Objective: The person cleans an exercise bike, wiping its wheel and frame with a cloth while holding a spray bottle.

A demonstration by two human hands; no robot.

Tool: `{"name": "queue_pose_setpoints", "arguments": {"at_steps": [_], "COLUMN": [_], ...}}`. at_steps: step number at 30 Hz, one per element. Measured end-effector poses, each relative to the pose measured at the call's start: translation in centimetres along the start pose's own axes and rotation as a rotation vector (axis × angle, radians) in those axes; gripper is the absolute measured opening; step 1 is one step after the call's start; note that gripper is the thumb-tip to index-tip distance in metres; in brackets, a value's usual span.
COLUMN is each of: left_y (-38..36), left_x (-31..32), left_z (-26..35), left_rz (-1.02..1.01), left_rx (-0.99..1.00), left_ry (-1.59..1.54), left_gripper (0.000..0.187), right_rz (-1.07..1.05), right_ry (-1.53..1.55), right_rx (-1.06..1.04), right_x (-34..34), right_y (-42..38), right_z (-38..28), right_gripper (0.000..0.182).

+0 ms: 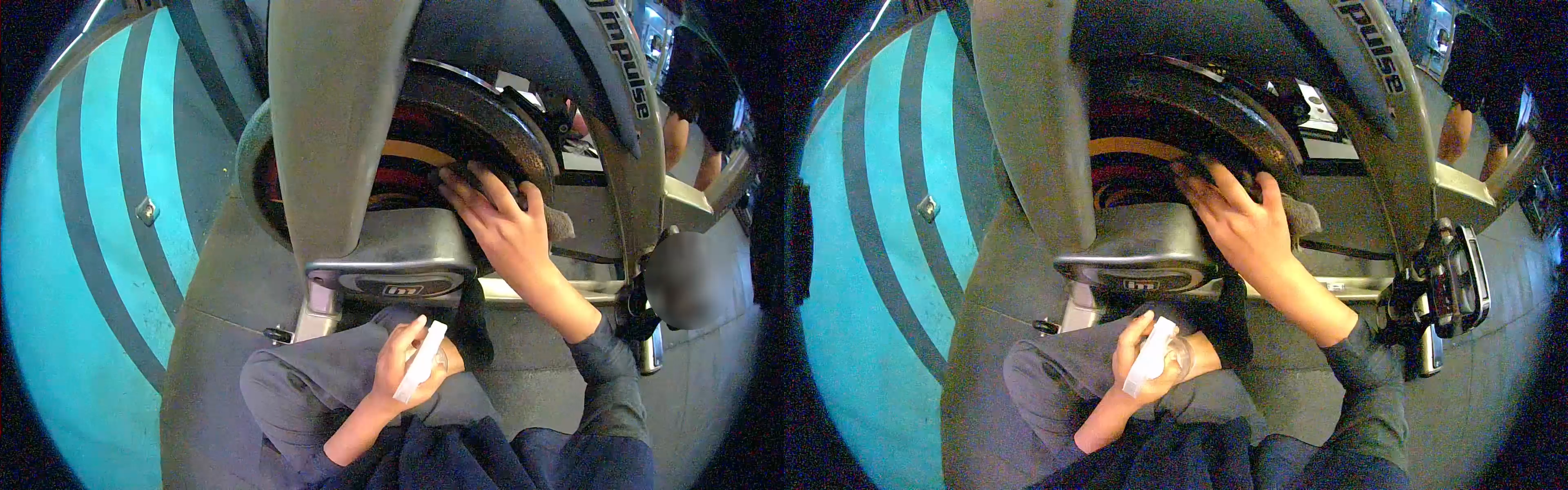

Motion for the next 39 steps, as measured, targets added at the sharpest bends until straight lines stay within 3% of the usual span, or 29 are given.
{"name": "queue_pose_setpoints", "arguments": {"at_steps": [8,13,22,24,33,39], "left_y": [-0.2,0.3,-0.4,-0.7,-1.1,-0.3], "left_x": [0.2,0.3,-0.5,-0.5,-0.1,-0.6], "left_z": [0.1,0.7,-0.5,-1.1,-0.9,-0.2], "left_rz": [0.016,0.040,0.096,0.035,0.077,0.098], "left_rx": [0.010,0.078,0.008,-0.064,0.003,0.001], "left_ry": [-0.006,-0.023,-0.079,-0.026,-0.065,-0.036], "left_gripper": [0.067,0.067,0.065,0.070,0.065,0.063], "right_rz": [0.135,0.146,-0.002,-0.001,0.175,0.108], "right_ry": [0.033,0.053,-0.066,-0.061,0.043,0.058], "right_rx": [-0.010,-0.012,0.075,0.075,0.022,0.048], "right_x": [-0.4,-0.5,-0.1,-0.2,-1.1,-1.2], "right_y": [4.8,4.6,-0.6,-0.1,5.3,4.2], "right_z": [-1.9,-1.9,0.0,-0.1,-1.7,-1.5], "right_gripper": [0.043,0.043,0.043,0.042,0.041,0.040]}}
Point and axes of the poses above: each hand's wrist, its own y-axis towards the middle knuckle, its own x-axis out of the palm, z = x × y, the point moved 5 cm from there along y, towards the middle knuckle, and after that the axes turned 1 degree about -y, right-handed, at the moved point
